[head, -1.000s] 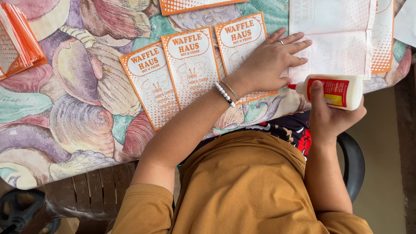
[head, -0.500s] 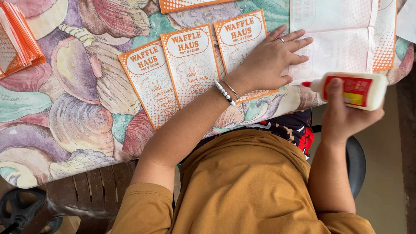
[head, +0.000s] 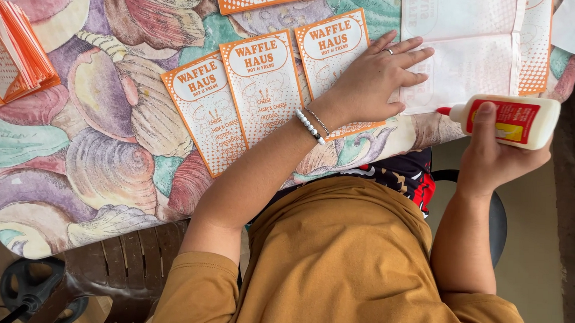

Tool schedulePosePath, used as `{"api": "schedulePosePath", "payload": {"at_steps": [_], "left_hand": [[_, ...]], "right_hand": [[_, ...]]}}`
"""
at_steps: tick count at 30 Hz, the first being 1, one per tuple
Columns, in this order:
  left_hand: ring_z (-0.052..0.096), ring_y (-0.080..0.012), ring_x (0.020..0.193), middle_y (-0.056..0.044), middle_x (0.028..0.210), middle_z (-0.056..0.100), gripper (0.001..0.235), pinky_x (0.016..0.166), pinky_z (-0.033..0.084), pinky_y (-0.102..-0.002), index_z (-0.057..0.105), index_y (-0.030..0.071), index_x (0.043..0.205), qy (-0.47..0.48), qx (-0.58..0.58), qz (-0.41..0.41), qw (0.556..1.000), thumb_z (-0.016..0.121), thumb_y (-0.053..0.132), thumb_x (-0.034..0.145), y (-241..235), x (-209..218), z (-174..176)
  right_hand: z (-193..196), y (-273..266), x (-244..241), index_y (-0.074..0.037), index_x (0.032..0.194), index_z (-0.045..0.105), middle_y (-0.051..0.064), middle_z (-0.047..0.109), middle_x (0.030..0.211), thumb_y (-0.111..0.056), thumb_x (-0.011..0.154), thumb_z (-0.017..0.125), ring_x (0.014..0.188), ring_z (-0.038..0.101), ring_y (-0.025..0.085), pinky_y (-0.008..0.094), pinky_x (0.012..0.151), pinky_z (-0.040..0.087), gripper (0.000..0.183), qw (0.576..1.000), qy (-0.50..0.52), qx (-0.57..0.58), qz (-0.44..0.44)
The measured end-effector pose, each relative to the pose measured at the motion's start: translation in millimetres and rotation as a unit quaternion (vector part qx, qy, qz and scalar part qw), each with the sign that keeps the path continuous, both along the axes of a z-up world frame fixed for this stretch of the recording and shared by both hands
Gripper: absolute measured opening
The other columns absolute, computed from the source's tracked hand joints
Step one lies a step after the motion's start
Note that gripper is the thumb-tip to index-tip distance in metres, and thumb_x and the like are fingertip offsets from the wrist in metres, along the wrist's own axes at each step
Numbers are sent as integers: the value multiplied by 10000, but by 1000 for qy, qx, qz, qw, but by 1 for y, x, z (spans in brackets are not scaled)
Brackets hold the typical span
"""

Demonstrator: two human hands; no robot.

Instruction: Assembling paper bags by applying liquid glue to the edges and folding them to seal the bottom.

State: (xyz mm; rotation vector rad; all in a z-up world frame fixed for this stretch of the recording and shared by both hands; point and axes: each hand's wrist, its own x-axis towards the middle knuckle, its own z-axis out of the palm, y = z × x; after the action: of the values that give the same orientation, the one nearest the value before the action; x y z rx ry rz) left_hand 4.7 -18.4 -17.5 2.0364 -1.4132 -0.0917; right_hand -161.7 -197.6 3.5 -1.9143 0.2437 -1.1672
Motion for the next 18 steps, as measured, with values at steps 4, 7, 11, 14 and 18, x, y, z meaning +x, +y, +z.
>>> {"api": "schedulePosePath", "payload": {"at_steps": [4, 7, 11, 14, 18], "left_hand": [[342, -310, 1463, -84, 1527, 477, 488, 1221, 189, -587, 767, 169, 1267, -5, 5, -2, 1000, 818, 246, 788, 0, 0, 2], [348, -316, 1459, -90, 1522, 484, 482, 1217, 195, -588, 770, 163, 1257, -8, 1, -2, 1000, 821, 248, 786, 0, 0, 0], [351, -312, 1454, -83, 1512, 499, 487, 1207, 202, -600, 776, 175, 1242, -11, -7, -1, 1000, 805, 219, 758, 0, 0, -2], [349, -310, 1457, -90, 1516, 493, 491, 1214, 185, -591, 768, 157, 1259, -3, 0, -1, 1000, 805, 198, 771, 0, 0, -1], [337, -305, 1463, -86, 1525, 484, 471, 1222, 173, -586, 764, 165, 1267, 3, 6, -2, 1000, 811, 211, 801, 1, 0, 1]], "right_hand": [[1, 16, -2, 117, 1041, 563, 216, 637, 943, 47, 970, 922, 860, 635, 275, 435, 712, 592, 372, 1000, 21, -4, -15], [7, 19, 0, 96, 962, 580, 155, 631, 878, 9, 985, 932, 813, 606, 221, 399, 674, 568, 363, 999, 42, 2, -10], [-2, -11, -1, 166, 1089, 543, 282, 638, 1012, 123, 971, 898, 905, 645, 337, 487, 750, 616, 376, 1000, -18, -8, -6], [14, -21, 0, 180, 1091, 599, 270, 670, 966, 71, 1040, 851, 861, 666, 330, 481, 727, 608, 279, 998, -6, -59, -1], [3, -24, -3, 162, 1083, 595, 268, 668, 977, 21, 1061, 856, 875, 676, 339, 482, 743, 616, 298, 999, -7, -54, 3]]}}
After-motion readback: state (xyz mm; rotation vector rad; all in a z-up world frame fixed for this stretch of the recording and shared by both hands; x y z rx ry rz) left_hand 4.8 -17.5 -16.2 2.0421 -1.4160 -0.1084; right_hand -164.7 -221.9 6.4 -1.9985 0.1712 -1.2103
